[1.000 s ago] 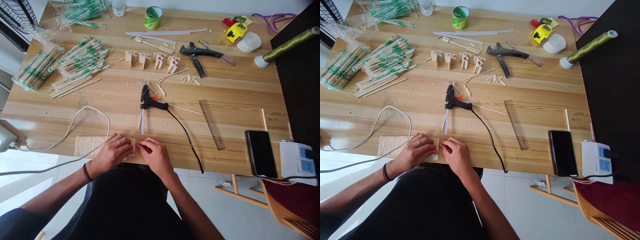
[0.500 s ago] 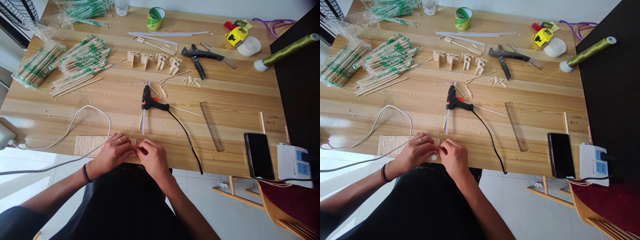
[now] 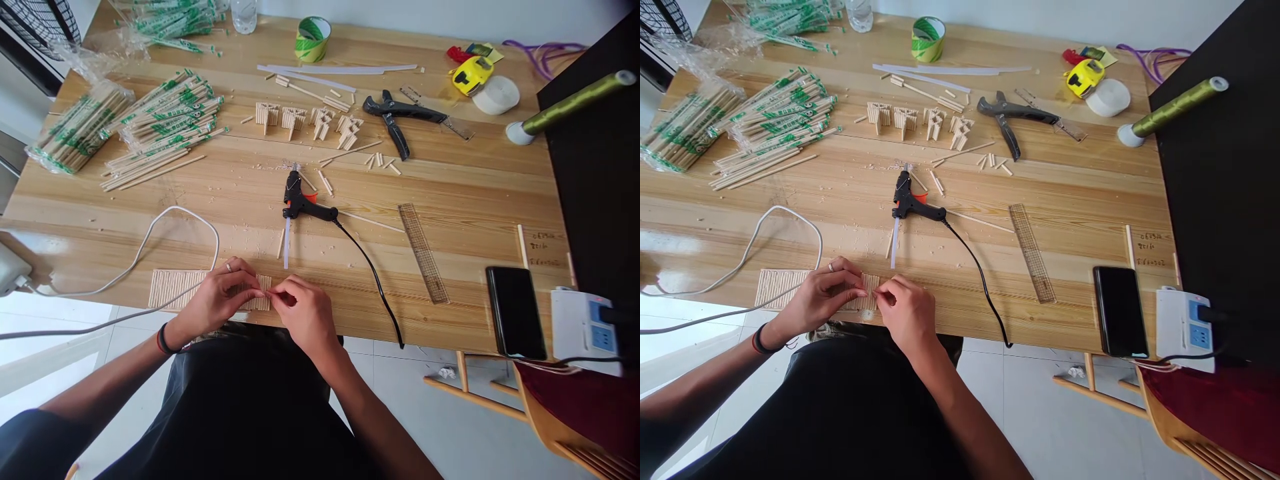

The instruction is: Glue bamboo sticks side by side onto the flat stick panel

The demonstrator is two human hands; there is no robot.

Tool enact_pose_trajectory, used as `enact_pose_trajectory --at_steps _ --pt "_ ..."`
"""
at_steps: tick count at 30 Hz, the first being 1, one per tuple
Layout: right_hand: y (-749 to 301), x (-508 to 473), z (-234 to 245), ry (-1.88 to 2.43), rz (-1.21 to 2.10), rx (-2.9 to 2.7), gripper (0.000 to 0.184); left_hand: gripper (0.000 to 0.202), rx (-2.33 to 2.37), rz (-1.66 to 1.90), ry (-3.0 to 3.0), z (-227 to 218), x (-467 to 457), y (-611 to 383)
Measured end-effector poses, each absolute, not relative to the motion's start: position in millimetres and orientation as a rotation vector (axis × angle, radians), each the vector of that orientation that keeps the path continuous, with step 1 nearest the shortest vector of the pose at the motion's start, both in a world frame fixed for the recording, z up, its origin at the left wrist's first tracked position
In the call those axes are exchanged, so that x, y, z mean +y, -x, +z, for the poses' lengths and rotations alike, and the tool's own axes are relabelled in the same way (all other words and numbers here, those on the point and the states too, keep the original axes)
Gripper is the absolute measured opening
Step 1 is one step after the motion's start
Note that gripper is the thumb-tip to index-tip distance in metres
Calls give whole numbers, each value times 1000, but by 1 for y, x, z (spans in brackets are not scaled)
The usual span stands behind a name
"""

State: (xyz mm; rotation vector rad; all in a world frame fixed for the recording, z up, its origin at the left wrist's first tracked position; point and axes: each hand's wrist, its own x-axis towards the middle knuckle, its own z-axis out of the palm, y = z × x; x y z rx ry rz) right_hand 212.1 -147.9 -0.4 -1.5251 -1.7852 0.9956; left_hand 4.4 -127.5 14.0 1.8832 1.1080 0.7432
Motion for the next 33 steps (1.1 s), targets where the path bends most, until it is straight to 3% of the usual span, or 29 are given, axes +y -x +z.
enact_pose_trajectory --at_steps 13,20,23,26,33 --pt "-228 -148 1 1377 1207 -1621 15 15 1112 782 -1807 12 -131 -5" --pt "-223 -157 1 1326 1231 -1640 5 14 1100 800 -1825 19 -136 -16" --pt "-218 -159 1 1314 1219 -1657 13 12 1099 817 -1831 21 -137 -20" --pt "-216 -160 0 1318 1199 -1647 4 13 1101 829 -1834 21 -138 -23" --pt "-229 -160 2 1321 1251 -1544 19 26 1101 811 -1857 13 -141 -18"
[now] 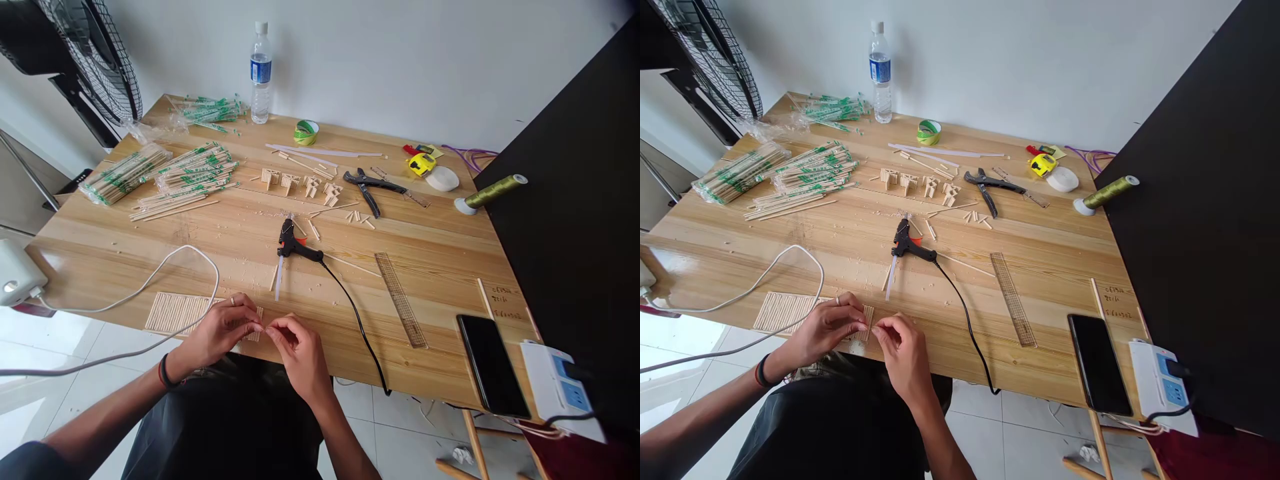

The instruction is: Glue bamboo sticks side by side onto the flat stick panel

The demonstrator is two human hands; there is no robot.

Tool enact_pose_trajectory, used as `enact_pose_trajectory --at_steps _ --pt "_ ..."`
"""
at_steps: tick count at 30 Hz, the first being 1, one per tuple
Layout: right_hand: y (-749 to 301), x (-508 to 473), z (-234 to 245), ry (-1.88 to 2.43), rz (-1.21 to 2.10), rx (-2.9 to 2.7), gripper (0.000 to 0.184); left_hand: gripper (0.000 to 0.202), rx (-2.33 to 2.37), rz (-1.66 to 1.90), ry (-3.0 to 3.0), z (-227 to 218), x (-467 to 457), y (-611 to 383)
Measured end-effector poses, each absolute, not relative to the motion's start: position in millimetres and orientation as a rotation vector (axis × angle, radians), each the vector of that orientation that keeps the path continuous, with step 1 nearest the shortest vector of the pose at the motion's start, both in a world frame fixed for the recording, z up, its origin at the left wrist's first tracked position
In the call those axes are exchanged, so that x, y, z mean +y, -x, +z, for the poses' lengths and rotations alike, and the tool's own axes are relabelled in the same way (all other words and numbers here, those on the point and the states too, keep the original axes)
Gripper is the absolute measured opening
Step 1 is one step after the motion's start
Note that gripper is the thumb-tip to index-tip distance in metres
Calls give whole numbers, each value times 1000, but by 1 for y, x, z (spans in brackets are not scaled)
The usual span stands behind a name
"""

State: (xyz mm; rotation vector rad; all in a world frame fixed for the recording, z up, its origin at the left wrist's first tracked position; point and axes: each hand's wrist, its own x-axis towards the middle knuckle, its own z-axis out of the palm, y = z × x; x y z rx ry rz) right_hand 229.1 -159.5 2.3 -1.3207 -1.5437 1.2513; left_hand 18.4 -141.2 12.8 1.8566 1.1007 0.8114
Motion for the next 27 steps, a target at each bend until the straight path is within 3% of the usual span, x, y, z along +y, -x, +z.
enact_pose_trajectory --at_steps 12,20,23,27 --pt "-234 -160 -1 1266 1318 -1378 22 21 1049 704 -2097 17 -140 -28" --pt "-232 -162 3 1272 1315 -1488 5 14 1106 748 -2027 28 -142 -22" --pt "-223 -161 5 1273 1296 -1547 15 14 1092 783 -2003 32 -143 -22" --pt "-215 -158 7 1257 1288 -1584 9 16 1091 821 -1984 34 -144 -22"
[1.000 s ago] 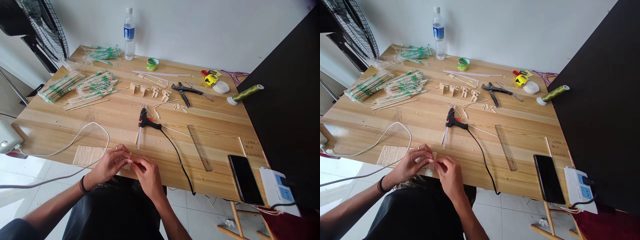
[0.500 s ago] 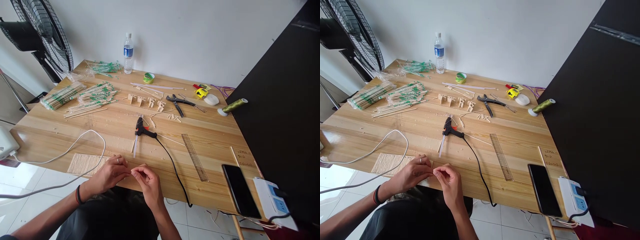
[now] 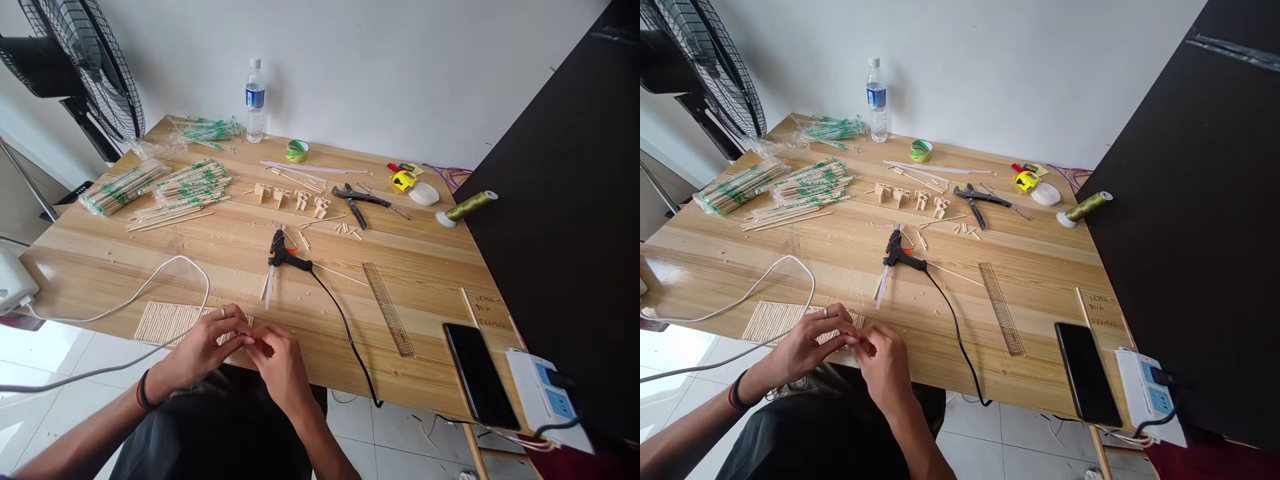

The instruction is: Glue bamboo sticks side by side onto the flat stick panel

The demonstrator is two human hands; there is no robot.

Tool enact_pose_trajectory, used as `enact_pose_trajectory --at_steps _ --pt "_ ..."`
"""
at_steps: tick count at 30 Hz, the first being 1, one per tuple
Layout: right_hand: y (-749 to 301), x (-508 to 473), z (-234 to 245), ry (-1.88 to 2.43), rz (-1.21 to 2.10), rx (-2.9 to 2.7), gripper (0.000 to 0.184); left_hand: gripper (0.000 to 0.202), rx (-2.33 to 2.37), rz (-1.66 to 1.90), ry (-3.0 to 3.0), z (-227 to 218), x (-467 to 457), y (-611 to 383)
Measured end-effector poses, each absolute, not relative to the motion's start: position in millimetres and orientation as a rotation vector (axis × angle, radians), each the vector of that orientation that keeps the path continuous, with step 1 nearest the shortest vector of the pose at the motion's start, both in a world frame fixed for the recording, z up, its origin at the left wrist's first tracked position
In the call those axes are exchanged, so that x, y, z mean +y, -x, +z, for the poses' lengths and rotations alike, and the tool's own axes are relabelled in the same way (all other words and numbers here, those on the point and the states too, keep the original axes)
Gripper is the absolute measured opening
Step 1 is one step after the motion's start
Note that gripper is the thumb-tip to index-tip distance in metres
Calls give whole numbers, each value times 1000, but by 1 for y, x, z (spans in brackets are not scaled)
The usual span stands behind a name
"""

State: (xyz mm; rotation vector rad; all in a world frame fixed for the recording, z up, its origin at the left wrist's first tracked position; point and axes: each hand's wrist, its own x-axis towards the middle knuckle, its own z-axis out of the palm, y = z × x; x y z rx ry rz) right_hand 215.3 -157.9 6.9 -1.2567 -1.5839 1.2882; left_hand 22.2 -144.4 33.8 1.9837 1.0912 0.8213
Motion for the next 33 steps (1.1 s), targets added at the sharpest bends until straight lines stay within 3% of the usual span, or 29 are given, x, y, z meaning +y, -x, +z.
enact_pose_trajectory --at_steps 11,20,23,26,33 --pt "-233 -152 19 1200 1335 -1483 13 16 1107 709 -2042 20 -147 -17" --pt "-227 -155 13 1243 1356 -1506 12 14 1154 809 -1935 34 -148 -25" --pt "-219 -157 14 1223 1363 -1550 2 13 1137 854 -1925 38 -149 -24" --pt "-216 -157 16 1228 1358 -1536 13 14 1135 883 -1924 35 -150 -20" --pt "-234 -155 24 1248 1382 -1418 17 23 1078 830 -1930 21 -152 -16"
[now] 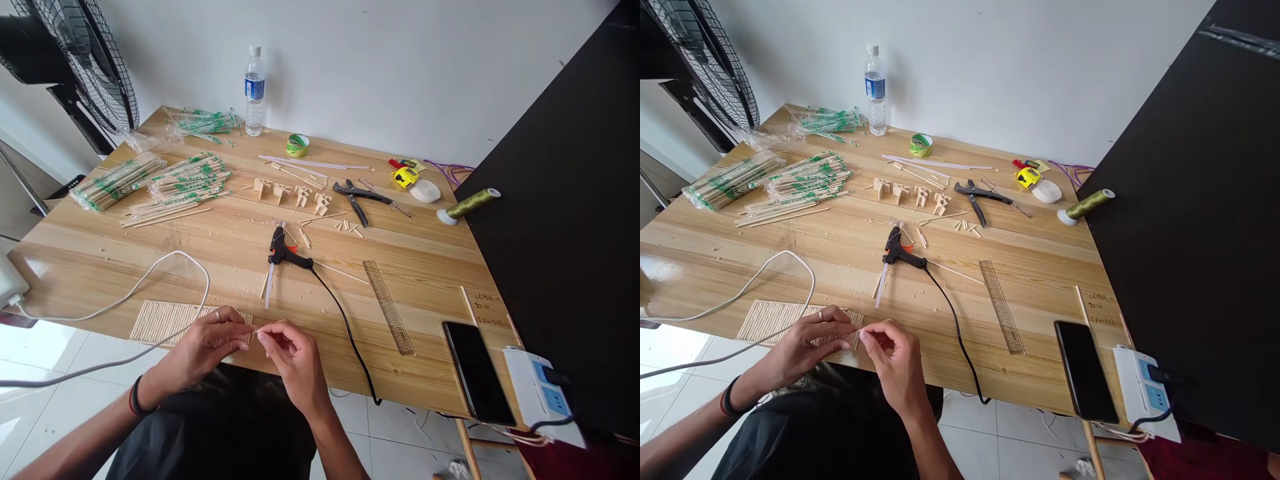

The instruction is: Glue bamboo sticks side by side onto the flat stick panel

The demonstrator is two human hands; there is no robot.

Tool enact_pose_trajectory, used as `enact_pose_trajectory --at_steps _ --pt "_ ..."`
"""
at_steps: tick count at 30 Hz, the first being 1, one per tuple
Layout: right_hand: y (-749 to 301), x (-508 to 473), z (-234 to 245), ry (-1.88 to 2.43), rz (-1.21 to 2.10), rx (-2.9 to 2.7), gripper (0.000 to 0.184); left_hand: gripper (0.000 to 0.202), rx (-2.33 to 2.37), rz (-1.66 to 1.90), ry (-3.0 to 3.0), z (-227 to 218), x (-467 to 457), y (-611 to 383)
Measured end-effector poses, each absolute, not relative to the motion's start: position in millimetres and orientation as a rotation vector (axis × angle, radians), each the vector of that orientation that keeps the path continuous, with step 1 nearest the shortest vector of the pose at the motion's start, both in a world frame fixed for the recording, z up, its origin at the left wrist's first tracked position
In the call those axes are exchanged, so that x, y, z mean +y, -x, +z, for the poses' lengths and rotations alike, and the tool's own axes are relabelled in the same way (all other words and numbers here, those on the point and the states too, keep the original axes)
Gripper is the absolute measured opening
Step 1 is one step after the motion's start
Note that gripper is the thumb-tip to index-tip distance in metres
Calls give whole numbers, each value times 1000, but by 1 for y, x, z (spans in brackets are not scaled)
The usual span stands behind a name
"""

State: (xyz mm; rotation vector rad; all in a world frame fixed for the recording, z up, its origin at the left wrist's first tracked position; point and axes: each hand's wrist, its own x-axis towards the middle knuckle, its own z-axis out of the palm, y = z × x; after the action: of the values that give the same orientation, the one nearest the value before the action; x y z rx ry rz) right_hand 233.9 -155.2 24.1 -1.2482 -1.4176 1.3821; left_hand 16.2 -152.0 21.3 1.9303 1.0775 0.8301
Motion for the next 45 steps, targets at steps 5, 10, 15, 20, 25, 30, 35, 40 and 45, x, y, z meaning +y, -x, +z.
enact_pose_trajectory --at_steps 5,10,15,20,25,30,35,40,45 --pt "-238 -158 33 1232 1410 -1424 14 16 1072 791 -1948 21 -150 -26" --pt "-240 -157 28 1290 1389 -1435 10 10 1145 800 -1880 26 -149 -25" --pt "-223 -160 18 1304 1397 -1494 4 9 1124 851 -1876 37 -151 -24" --pt "-218 -160 19 1275 1367 -1519 9 10 1154 838 -1846 36 -152 -20" --pt "-231 -156 32 1219 1344 -1506 13 20 1083 729 -1850 29 -151 -19" --pt "-236 -158 36 1193 1332 -1476 13 18 995 688 -1873 28 -150 -25" --pt "-232 -160 22 1235 1352 -1478 9 11 1118 778 -1855 31 -150 -22" --pt "-215 -161 17 1228 1375 -1494 2 5 1146 853 -1859 36 -151 -19" --pt "-217 -161 21 1219 1354 -1436 13 16 1210 898 -1840 31 -153 -15"
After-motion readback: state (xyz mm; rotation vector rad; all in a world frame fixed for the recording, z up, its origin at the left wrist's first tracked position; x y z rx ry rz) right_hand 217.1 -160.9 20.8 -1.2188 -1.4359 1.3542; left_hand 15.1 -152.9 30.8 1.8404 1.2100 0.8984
